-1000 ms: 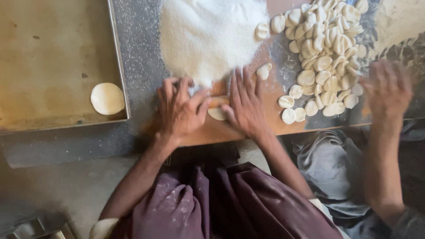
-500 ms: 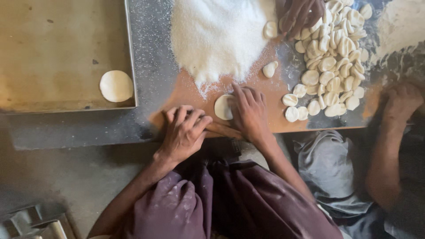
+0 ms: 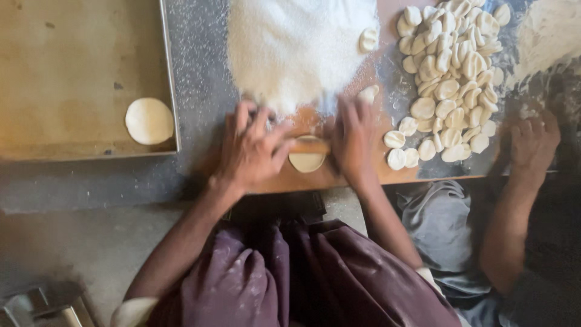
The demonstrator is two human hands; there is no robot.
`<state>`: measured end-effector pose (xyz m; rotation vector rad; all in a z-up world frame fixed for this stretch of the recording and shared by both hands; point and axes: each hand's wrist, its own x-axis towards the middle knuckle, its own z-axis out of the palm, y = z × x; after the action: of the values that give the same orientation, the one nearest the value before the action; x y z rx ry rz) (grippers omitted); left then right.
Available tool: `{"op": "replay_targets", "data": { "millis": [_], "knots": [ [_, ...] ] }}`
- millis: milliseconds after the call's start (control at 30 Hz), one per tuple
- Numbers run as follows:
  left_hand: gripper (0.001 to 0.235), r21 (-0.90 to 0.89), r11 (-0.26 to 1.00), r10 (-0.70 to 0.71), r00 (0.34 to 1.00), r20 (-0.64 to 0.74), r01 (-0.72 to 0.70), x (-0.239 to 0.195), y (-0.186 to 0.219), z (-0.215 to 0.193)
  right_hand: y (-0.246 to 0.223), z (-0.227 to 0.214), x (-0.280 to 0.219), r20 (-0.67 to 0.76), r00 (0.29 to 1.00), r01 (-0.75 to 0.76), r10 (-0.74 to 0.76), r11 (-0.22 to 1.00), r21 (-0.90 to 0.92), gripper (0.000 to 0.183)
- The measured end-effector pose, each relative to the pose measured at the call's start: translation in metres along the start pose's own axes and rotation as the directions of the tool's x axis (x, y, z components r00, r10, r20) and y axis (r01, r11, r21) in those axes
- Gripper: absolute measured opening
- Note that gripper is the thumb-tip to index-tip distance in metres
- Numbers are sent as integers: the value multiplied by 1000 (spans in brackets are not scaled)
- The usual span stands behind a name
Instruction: The person rolls small dough balls into flat circular discs using a rolling pin on a floured surface. They place the flattened dough pieces onto a metal tray and continue the process with additional dough balls.
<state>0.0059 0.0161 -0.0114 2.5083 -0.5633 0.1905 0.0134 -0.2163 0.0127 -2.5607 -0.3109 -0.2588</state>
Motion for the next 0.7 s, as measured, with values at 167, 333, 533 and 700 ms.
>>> {"op": "replay_targets", "data": {
  "millis": [167,333,533,700],
  "knots": [
    [40,-21,1000,-22,997,69,23,-60,27,-16,-15,-2,-27,134,991,-45,27,990,132,42],
    [34,-28,995,93,995,38,-92,-81,16,-23,-29,-26,-24,472,877,164,-91,980,-115,26],
    [36,61,988,143,988,-59,-139,-84,17,-28,-156,-20,89,355,650,677,-672,724,130,21],
    [34,20,990,143,983,-117,-142,-85,18,-33,-229,59,116,215,446,773,-869,495,397,17]
  ]
}}
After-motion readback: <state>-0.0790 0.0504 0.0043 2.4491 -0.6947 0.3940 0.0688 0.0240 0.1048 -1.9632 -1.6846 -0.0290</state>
